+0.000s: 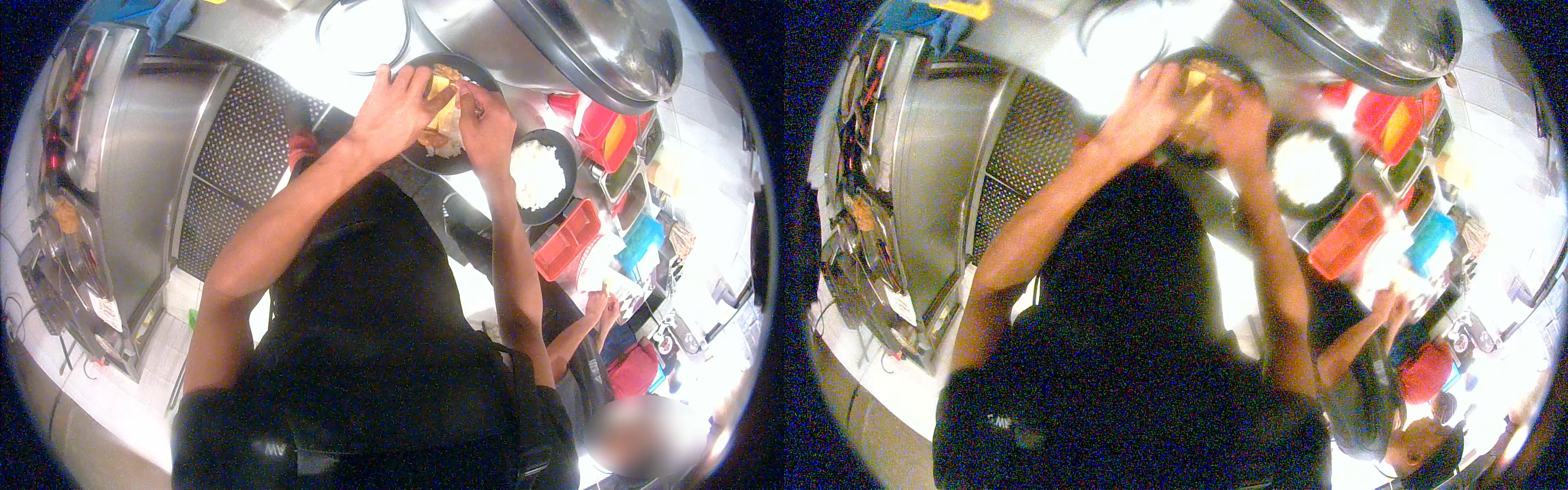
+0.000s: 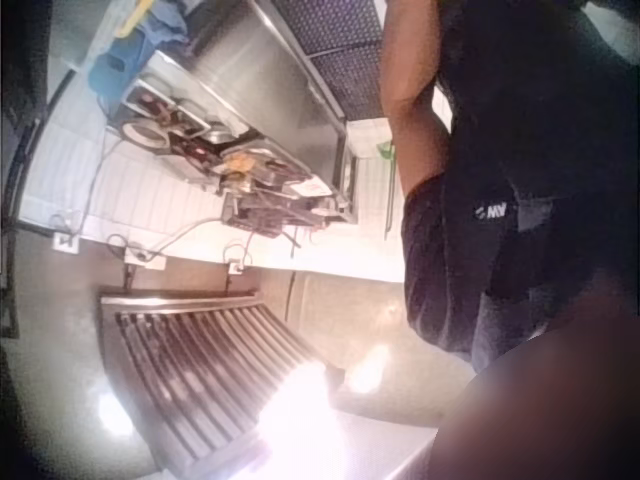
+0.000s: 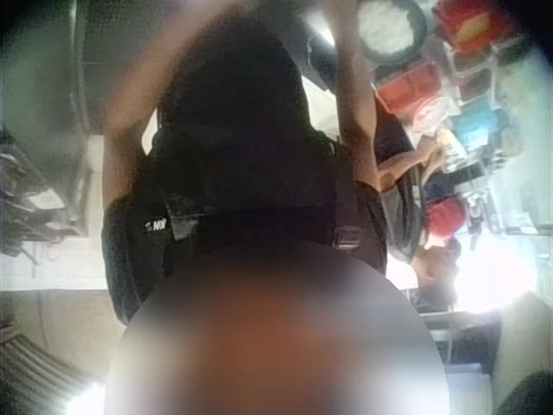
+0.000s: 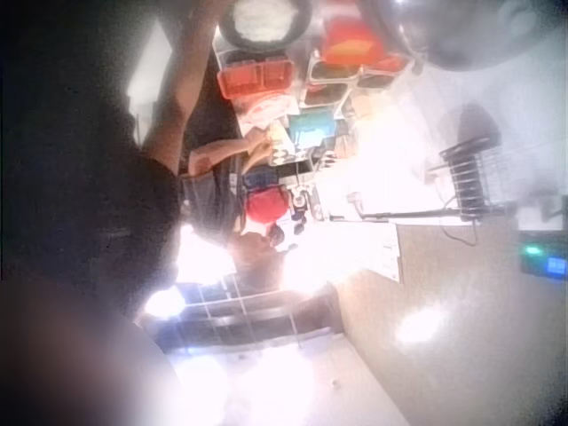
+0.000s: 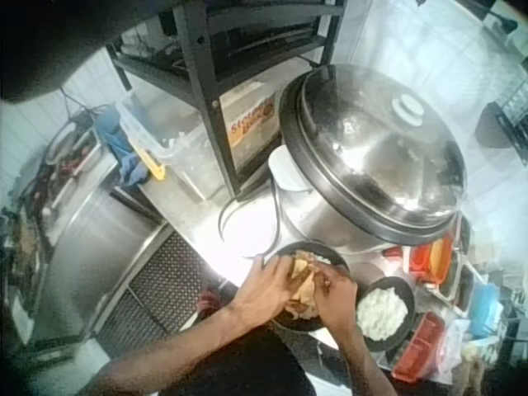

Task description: The person stirs a simmering sauce in a pan, scoops rice into bowls, and assembles a meal by placing cooked meat and sauce over rice. They add a slice of cheese on top and pour additional sauce over the dish.

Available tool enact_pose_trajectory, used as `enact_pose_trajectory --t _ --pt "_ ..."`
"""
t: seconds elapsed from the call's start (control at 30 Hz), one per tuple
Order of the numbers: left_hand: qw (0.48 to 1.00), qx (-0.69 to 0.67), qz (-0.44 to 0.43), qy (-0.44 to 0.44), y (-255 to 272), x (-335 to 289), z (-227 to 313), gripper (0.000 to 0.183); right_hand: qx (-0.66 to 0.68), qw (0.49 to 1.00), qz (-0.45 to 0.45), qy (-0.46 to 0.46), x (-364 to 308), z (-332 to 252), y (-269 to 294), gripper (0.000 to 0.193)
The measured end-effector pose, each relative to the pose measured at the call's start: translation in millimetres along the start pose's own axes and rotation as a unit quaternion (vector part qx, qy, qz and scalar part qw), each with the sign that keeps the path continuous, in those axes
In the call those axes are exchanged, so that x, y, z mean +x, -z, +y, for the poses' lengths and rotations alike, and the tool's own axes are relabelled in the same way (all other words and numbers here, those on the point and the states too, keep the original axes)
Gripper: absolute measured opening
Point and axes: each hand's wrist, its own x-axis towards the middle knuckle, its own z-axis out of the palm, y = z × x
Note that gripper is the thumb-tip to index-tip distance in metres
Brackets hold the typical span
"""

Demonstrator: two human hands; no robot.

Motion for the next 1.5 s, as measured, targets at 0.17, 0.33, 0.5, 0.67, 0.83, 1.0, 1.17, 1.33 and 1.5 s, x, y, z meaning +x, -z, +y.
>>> enact_pose_trajectory --t 0.17,0.33,0.5,0.67,0.83,1.0,1.17,1.33,1.5 --pt "1.000 -0.004 0.013 0.006 -3.6 -1.9 -0.1 0.044 -0.005 1.000 0.008 0.020 -0.4 1.5 1.8 0.025" --pt "1.000 -0.028 -0.002 0.002 2.9 0.7 0.7 0.045 0.073 0.997 0.002 -0.025 -0.7 15.7 -6.3 0.028" --pt "0.999 -0.031 -0.014 0.011 2.0 3.1 4.4 0.048 0.083 0.996 -0.003 -0.016 1.5 23.8 -10.3 0.029" --pt "1.000 -0.011 -0.023 0.013 -7.6 -1.5 1.3 0.048 0.106 0.994 -0.016 0.001 1.5 34.2 -13.0 0.030" --pt "0.999 -0.030 -0.023 0.018 -6.1 -2.4 2.0 0.048 0.120 0.992 0.003 -0.036 3.1 26.5 -8.0 0.030" --pt "0.999 -0.032 -0.031 0.019 -9.7 -2.5 2.3 0.050 0.158 0.986 0.022 -0.054 -4.3 22.7 -3.5 0.033" --pt "0.999 -0.031 -0.020 0.022 -13.5 -4.3 1.5 0.051 0.139 0.987 0.054 -0.062 -32.0 11.0 8.9 0.038" --pt "0.997 -0.079 -0.005 -0.002 1.5 -6.7 3.2 0.050 0.193 0.971 0.087 -0.110 -64.7 15.6 -6.6 0.042" --pt "0.994 -0.091 -0.017 -0.062 7.8 -13.4 6.0 0.048 0.270 0.948 0.088 -0.142 -78.1 6.6 -10.9 0.049"
